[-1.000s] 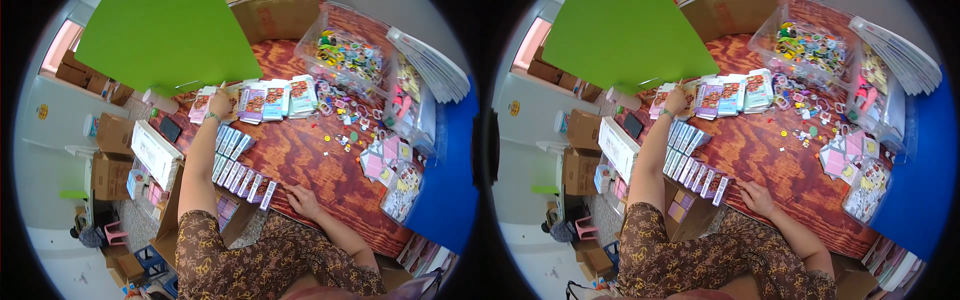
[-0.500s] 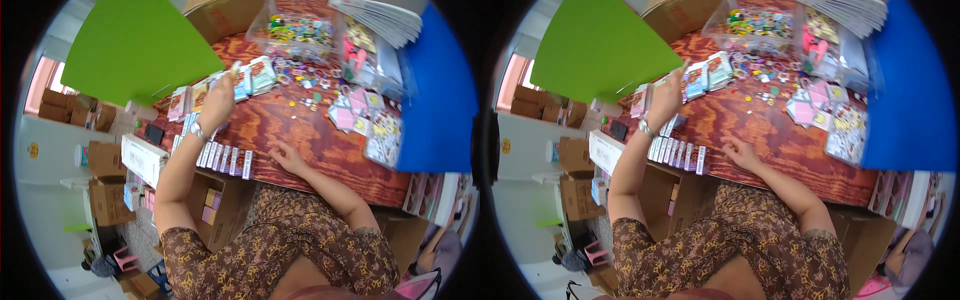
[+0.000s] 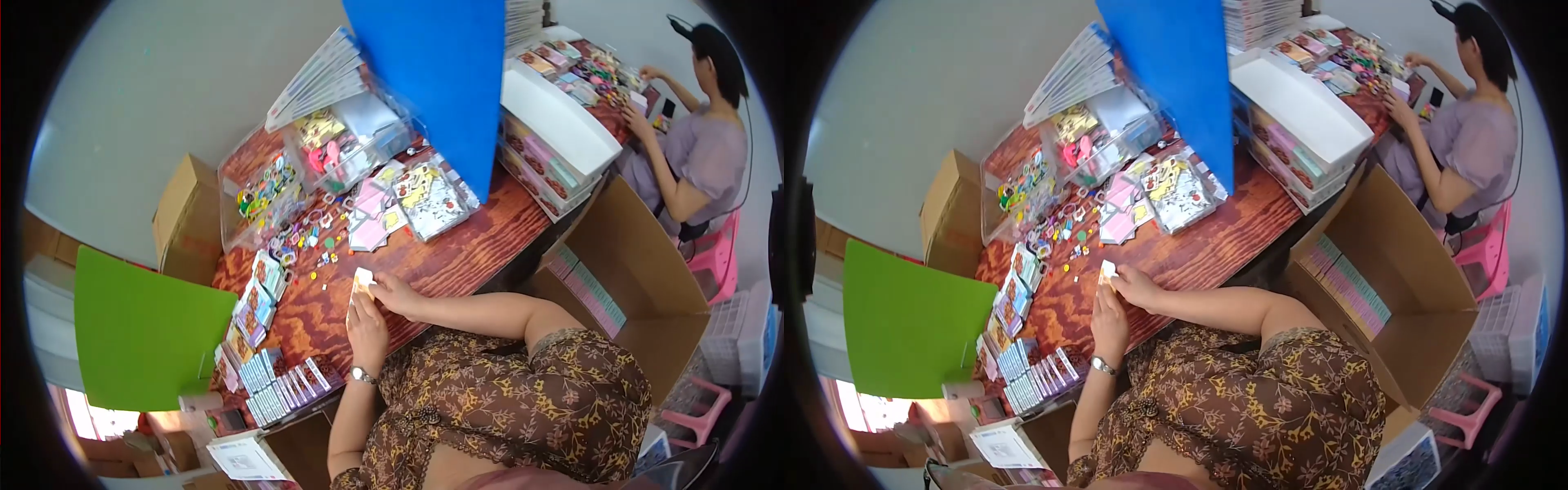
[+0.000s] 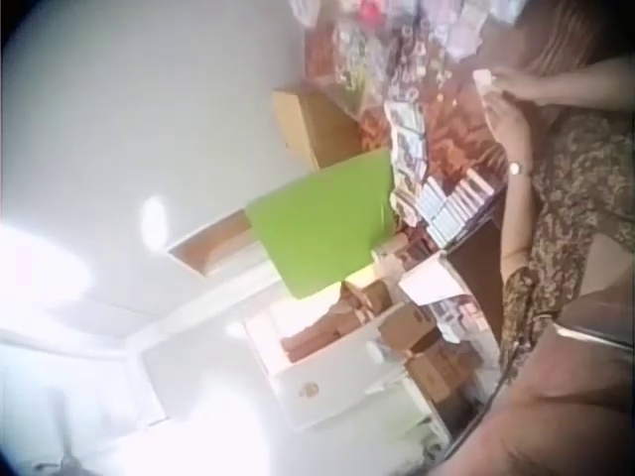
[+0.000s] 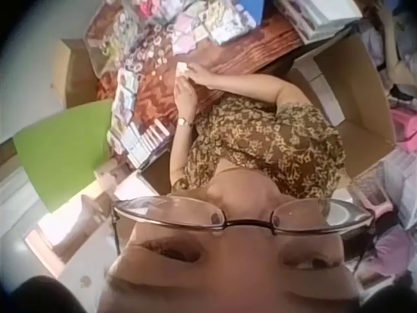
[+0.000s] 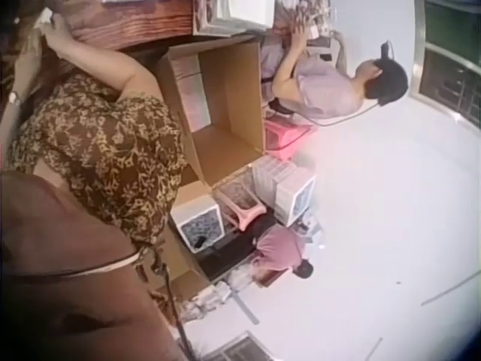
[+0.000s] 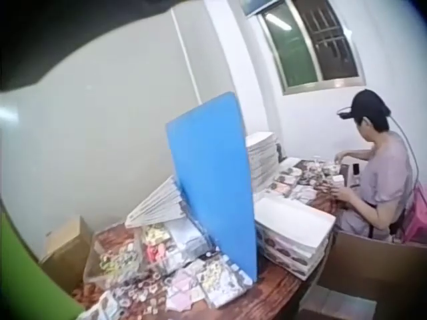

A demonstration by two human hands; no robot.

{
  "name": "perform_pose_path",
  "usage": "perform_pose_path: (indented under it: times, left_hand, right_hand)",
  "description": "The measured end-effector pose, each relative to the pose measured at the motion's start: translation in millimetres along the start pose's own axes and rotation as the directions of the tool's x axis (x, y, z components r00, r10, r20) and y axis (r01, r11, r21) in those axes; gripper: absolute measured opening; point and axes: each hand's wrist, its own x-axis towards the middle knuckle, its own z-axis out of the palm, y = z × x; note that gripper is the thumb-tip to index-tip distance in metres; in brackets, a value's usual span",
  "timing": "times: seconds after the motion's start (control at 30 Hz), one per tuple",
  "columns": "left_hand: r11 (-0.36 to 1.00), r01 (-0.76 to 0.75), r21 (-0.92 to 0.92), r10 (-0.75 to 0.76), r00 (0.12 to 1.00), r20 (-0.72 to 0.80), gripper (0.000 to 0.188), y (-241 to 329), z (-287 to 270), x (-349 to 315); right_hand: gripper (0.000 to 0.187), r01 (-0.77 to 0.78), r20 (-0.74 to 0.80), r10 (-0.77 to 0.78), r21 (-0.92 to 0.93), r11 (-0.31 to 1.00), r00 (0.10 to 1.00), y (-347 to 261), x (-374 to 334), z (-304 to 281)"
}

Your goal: The recorder is packaging small toy cards or packets into stacks at a workbench.

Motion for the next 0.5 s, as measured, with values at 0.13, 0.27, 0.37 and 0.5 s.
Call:
perform_pose_path:
  times: [0.13, 0.27, 0.37, 0.5]
  left_hand:
    - [0.996, -0.002, -0.09, 0.003, 1.0, 0.004, 0.051, 16, -5, -13]
    - [0.975, 0.041, -0.218, -0.047, 0.999, -0.025, 0.072, 3, -13, -18]
    - [0.95, 0.103, -0.294, -0.112, 0.994, -0.016, 0.088, 1, -13, -14]
    - [0.9, 0.203, -0.387, -0.207, 0.978, 0.032, 0.11, 2, -3, -12]
  right_hand:
    - [0.027, -0.033, 0.044, 0.034, -0.037, 0.999, 0.998, 5, -12, -20]
    - [0.032, 0.068, 0.105, -0.055, -0.123, 0.99, 0.993, 4, -19, -33]
    - [0.031, 0.14, 0.138, -0.113, -0.205, 0.969, 0.984, 7, -16, -37]
    - [0.029, 0.266, 0.176, -0.22, -0.309, 0.913, 0.959, 6, -8, -35]
